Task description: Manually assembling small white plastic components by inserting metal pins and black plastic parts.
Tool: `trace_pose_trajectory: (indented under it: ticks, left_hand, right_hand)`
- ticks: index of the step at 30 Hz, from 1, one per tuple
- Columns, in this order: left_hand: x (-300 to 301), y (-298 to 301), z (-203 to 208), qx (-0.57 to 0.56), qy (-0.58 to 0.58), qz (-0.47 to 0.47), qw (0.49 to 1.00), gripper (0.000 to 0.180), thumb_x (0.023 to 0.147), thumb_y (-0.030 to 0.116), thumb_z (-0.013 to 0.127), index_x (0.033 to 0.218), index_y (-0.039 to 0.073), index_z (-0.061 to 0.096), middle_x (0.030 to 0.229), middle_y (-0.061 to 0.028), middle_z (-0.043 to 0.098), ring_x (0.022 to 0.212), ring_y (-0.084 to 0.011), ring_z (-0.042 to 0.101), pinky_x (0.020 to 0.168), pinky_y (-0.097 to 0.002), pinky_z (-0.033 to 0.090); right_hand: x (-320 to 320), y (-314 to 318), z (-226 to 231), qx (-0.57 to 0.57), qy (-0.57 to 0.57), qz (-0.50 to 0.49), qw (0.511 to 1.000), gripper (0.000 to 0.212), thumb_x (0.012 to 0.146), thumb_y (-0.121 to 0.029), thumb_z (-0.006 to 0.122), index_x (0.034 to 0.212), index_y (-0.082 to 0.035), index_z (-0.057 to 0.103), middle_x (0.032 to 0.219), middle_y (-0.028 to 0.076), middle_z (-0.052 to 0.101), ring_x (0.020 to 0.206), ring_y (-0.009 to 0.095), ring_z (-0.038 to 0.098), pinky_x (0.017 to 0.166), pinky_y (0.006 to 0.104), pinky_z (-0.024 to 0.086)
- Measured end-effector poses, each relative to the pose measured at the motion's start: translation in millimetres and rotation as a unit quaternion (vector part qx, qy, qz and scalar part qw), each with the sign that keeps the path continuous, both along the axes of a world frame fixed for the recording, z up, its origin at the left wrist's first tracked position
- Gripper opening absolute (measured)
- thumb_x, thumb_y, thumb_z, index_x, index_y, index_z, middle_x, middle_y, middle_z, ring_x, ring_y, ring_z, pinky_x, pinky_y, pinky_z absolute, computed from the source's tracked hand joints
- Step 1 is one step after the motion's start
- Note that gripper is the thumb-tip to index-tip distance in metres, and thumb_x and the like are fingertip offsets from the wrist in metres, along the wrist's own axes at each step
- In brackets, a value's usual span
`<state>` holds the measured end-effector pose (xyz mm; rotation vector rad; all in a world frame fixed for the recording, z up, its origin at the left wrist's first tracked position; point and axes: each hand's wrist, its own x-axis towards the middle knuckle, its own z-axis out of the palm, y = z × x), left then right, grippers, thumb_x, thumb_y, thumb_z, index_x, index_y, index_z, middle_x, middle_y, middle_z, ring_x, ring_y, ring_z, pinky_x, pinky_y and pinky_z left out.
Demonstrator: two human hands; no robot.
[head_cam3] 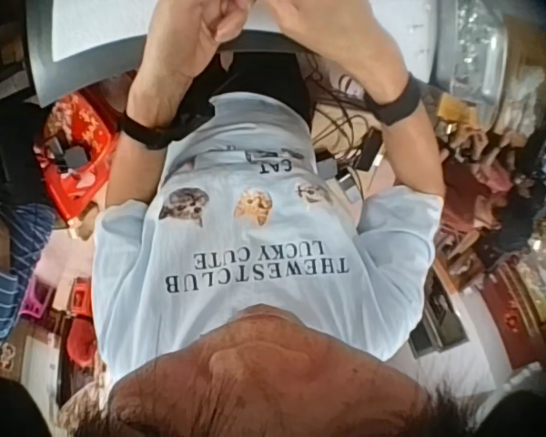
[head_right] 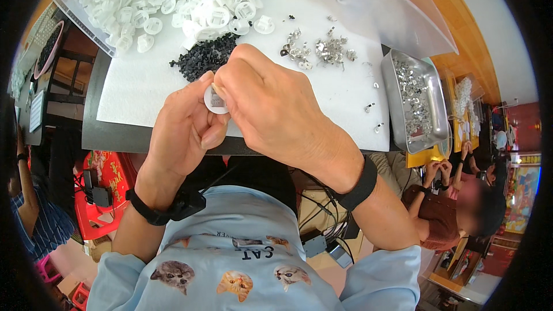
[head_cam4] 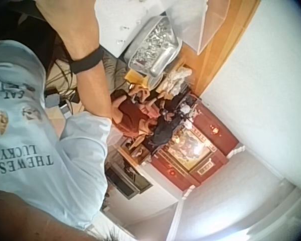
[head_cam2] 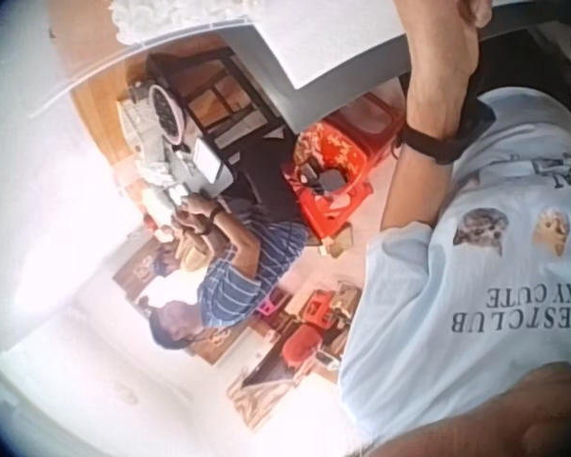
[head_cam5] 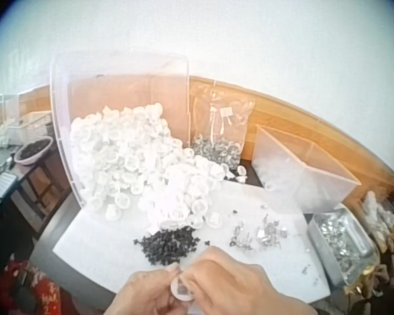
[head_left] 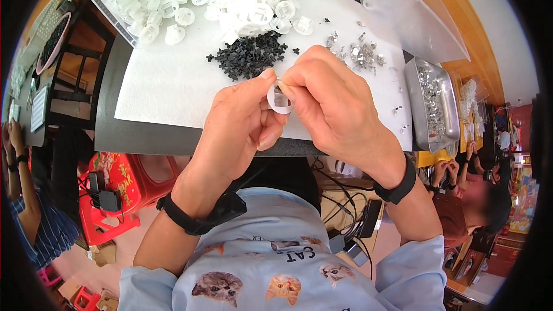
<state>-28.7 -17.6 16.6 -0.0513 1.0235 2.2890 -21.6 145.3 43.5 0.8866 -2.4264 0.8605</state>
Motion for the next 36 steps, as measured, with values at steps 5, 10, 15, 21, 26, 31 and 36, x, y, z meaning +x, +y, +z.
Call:
trace_pose_trajectory:
  ticks: [5, 10, 15, 21, 26, 31, 36]
  left_hand:
    - [0.9, 0.6, -3.6, 0.011, 0.019, -0.004, 1.000, 0.035, 0.096, 0.031, 0.049, 0.079, 0.002, 0.057, 0.068, -0.0054, 0.054, 0.048, -0.0096, 0.040, 0.044, -0.0235, 0.027]
    - [4.0, 3.2, -5.7, -0.010, 0.036, 0.012, 0.999, 0.037, 0.097, 0.034, 0.048, 0.081, 0.002, 0.059, 0.068, -0.0038, 0.054, 0.049, -0.0086, 0.040, 0.044, -0.0228, 0.027]
    - [5.8, 2.8, -5.6, -0.020, 0.059, 0.015, 0.998, 0.039, 0.098, 0.035, 0.046, 0.083, 0.002, 0.059, 0.070, -0.0033, 0.055, 0.050, -0.0080, 0.040, 0.045, -0.0220, 0.028]
    - [7.0, 4.5, -3.9, -0.026, 0.062, 0.020, 0.998, 0.040, 0.099, 0.035, 0.045, 0.082, 0.002, 0.059, 0.071, -0.0034, 0.054, 0.052, -0.0083, 0.041, 0.045, -0.0221, 0.028]
    - [5.4, 3.5, -5.0, -0.019, 0.054, 0.019, 0.998, 0.039, 0.099, 0.034, 0.045, 0.080, 0.002, 0.058, 0.070, -0.0036, 0.053, 0.051, -0.0090, 0.041, 0.045, -0.0230, 0.027]
    - [4.2, 2.6, -8.5, -0.020, 0.051, 0.011, 0.998, 0.039, 0.099, 0.033, 0.045, 0.079, 0.002, 0.058, 0.068, -0.0039, 0.052, 0.050, -0.0093, 0.040, 0.044, -0.0234, 0.026]
    - [5.3, 0.7, -7.2, -0.016, 0.064, -0.004, 0.998, 0.034, 0.100, 0.031, 0.042, 0.086, 0.003, 0.055, 0.075, -0.0031, 0.056, 0.052, -0.0098, 0.040, 0.046, -0.0235, 0.027]
  right_hand:
    - [2.0, 1.2, 0.3, 0.015, 0.007, -0.003, 1.000, 0.011, 0.078, 0.000, 0.059, 0.081, -0.002, 0.049, 0.079, 0.010, 0.049, 0.062, 0.028, 0.053, 0.049, 0.0341, 0.042]
    - [4.4, 2.6, 1.7, 0.015, -0.005, 0.002, 1.000, 0.012, 0.078, 0.001, 0.060, 0.081, -0.003, 0.049, 0.079, 0.010, 0.049, 0.062, 0.027, 0.053, 0.049, 0.0339, 0.042]
    - [5.7, 2.8, 2.4, 0.004, -0.012, 0.008, 1.000, 0.012, 0.078, 0.003, 0.059, 0.081, -0.003, 0.049, 0.078, 0.010, 0.049, 0.061, 0.027, 0.053, 0.049, 0.0340, 0.042]
    - [4.7, 1.1, 3.6, -0.057, -0.060, 0.008, 0.997, 0.010, 0.080, 0.004, 0.058, 0.084, -0.003, 0.051, 0.078, 0.010, 0.049, 0.063, 0.027, 0.053, 0.053, 0.0337, 0.043]
    - [3.1, -0.3, 2.2, -0.060, -0.055, 0.011, 0.997, 0.008, 0.081, 0.004, 0.057, 0.084, -0.002, 0.052, 0.077, 0.010, 0.050, 0.063, 0.027, 0.053, 0.054, 0.0339, 0.044]
    - [4.1, 1.1, 1.9, -0.036, -0.041, 0.008, 0.998, 0.009, 0.080, 0.004, 0.057, 0.084, -0.002, 0.052, 0.077, 0.010, 0.050, 0.063, 0.027, 0.053, 0.054, 0.0342, 0.043]
    - [6.9, 2.2, 1.1, -0.014, -0.023, 0.007, 1.000, 0.012, 0.078, 0.005, 0.058, 0.082, -0.003, 0.051, 0.077, 0.009, 0.050, 0.061, 0.027, 0.053, 0.051, 0.0343, 0.043]
